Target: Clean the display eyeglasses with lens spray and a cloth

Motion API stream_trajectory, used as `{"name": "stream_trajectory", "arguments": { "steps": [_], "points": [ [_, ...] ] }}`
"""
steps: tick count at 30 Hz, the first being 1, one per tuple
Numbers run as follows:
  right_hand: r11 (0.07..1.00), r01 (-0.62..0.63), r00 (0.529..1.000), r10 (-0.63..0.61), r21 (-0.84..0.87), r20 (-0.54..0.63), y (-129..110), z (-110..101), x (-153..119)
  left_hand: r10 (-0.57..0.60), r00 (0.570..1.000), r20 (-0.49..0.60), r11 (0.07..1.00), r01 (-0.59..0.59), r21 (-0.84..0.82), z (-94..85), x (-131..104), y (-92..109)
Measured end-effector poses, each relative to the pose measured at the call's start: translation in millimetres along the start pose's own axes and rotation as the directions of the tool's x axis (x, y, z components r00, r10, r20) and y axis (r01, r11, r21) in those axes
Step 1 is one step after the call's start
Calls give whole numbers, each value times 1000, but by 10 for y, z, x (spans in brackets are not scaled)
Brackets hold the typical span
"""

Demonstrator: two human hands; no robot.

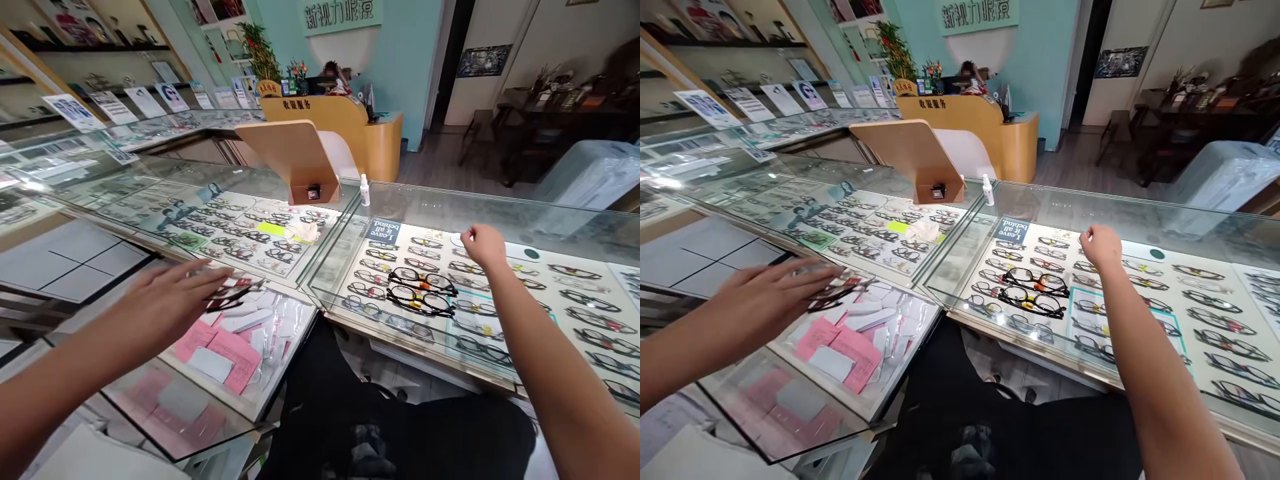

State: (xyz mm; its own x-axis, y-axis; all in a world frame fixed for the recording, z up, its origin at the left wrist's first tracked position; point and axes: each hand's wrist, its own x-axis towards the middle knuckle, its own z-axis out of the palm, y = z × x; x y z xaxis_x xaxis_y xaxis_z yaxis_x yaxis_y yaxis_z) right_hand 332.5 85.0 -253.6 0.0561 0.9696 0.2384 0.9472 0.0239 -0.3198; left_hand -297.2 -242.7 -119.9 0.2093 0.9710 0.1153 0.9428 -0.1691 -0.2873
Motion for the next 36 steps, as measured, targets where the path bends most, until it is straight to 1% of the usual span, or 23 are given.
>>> {"name": "stream_trajectory", "arguments": {
  "steps": [1,2,3,4,6,9,12,14,17,19,22,26,31,32,34,36],
  "points": [
    [1000,6,1000,-6,6,-18,5,3,-4,68,997,-33,998,-67,21,-123,205,154],
    [1000,10,999,-10,15,-36,11,5,-8,116,989,-87,993,-113,33,-235,429,338],
    [1000,12,999,-11,27,-54,20,3,-14,164,980,-116,986,-160,38,-330,663,547],
    [999,12,997,-9,41,-70,31,0,-19,211,968,-138,978,-209,28,-404,901,772],
    [997,5,995,2,73,-99,66,-14,-26,297,941,-161,953,-303,-14,-483,1361,1244],
    [992,-19,991,35,126,-126,150,-46,-27,406,900,-162,902,-422,-86,-456,1960,1935],
    [985,-49,988,73,167,-139,239,-75,-17,468,867,-173,863,-490,-123,-341,2411,2523],
    [981,-52,987,79,184,-140,275,-82,-4,483,856,-184,855,-506,-111,-251,2631,2831],
    [978,-46,989,73,202,-127,284,-67,23,482,848,-220,857,-509,-86,-128,2850,3151],
    [977,-52,990,77,208,-116,270,-49,39,477,849,-229,858,-506,-86,-71,2929,3275],
    [974,-72,991,95,214,-97,239,-28,50,471,859,-201,863,-496,-99,-43,2976,3360],
    [971,-97,991,115,220,-68,205,-30,42,462,876,-135,871,-477,-117,-61,3008,3361],
    [969,-109,991,123,220,-51,194,-56,38,454,890,-41,880,-455,-137,-103,3049,3300],
    [969,-106,991,120,223,-50,196,-62,38,446,894,-42,883,-447,-147,-133,3028,3276],
    [968,-99,992,114,230,-52,205,-78,36,426,900,-88,879,-435,-196,-234,2918,3200],
    [966,-94,992,111,240,-56,220,-94,36,416,896,-155,841,-444,-310,-382,2706,3083]
  ]
}}
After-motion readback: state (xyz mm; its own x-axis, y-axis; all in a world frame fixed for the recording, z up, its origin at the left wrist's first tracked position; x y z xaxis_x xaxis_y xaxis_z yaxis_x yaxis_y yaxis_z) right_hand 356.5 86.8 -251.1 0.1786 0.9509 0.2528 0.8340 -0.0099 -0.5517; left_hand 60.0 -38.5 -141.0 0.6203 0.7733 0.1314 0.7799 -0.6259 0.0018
